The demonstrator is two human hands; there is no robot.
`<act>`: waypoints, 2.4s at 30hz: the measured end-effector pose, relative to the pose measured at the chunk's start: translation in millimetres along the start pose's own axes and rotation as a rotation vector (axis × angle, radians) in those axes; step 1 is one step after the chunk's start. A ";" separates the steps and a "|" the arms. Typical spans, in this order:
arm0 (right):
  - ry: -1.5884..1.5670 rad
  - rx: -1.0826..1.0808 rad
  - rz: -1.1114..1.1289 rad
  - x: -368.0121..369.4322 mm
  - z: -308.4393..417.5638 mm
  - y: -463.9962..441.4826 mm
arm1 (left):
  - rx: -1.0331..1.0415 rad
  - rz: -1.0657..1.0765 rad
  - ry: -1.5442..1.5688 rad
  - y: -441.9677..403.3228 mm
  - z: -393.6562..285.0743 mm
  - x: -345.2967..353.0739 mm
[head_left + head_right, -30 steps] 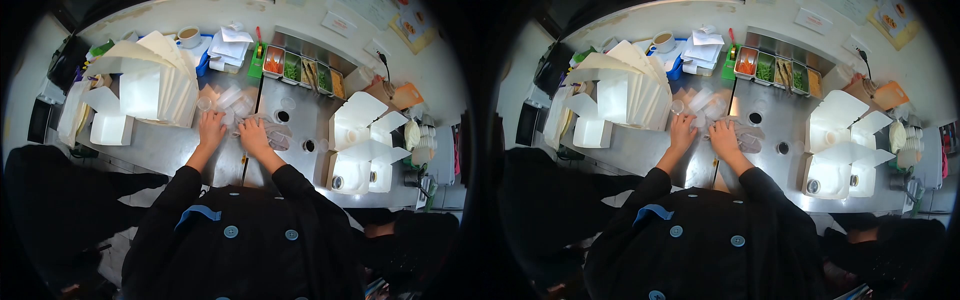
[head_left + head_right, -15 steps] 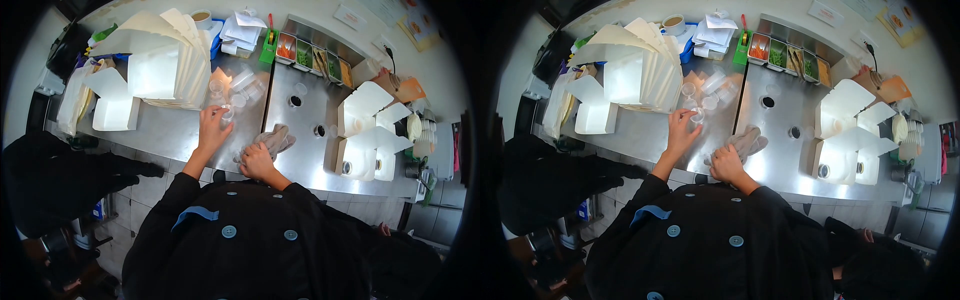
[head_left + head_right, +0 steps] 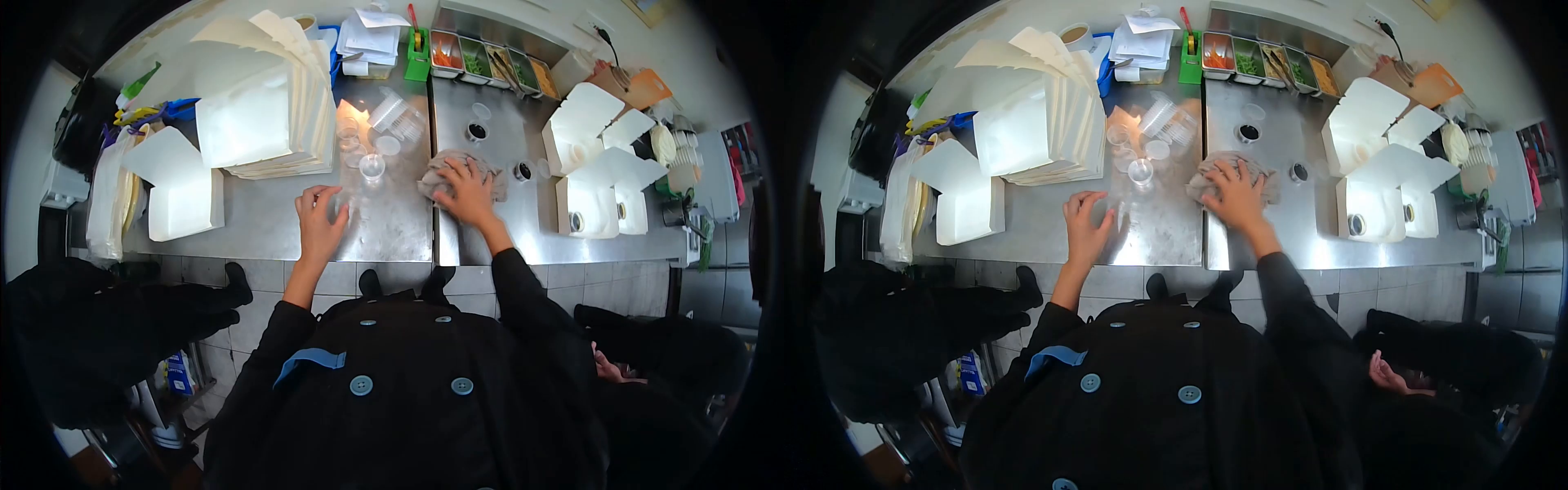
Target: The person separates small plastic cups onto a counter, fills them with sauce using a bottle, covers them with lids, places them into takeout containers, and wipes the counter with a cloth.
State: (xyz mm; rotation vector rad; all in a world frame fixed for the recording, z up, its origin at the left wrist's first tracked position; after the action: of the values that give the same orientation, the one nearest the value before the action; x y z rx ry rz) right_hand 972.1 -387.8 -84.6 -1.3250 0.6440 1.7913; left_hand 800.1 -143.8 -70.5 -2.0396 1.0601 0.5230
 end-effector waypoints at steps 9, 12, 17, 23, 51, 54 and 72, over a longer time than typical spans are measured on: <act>0.166 -0.213 -0.018 33.8 54.6 145.4 | 0.071 0.024 0.057 8.1 3.4 9.7; -0.011 -0.151 0.061 -13.1 53.5 141.4 | 0.060 0.008 0.043 7.9 9.0 9.0; -0.143 0.047 -0.119 -76.9 30.0 63.5 | 0.077 0.062 0.071 1.3 -2.6 19.7; 0.120 -0.010 -0.233 -6.4 -9.1 87.4 | 0.145 0.149 0.167 -24.8 -53.2 51.1; -0.135 0.258 -0.267 -363.7 -381.2 -132.1 | 0.183 0.631 0.129 -108.1 -211.5 294.7; -0.244 0.185 -0.142 -327.0 -370.9 -183.8 | 0.255 0.469 0.205 -96.9 -196.1 313.9; -0.558 0.011 -0.824 -462.8 -333.8 -141.6 | 0.220 0.264 0.454 -112.0 -198.2 258.6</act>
State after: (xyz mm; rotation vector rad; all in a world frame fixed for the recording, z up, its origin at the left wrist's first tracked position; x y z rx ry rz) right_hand 1330.6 -708.4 253.6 -0.8214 -0.1920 1.3425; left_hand 1041.6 -389.5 -64.4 -1.8738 1.5948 0.0581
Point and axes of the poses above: each hand's wrist, its own y-axis away from the middle knuckle, its own x-axis out of the palm, z = x × y, the point moved 2 cm from there along -y, towards the middle knuckle, and after that the axes turned 6 degrees about x, right-handed, at the moved point
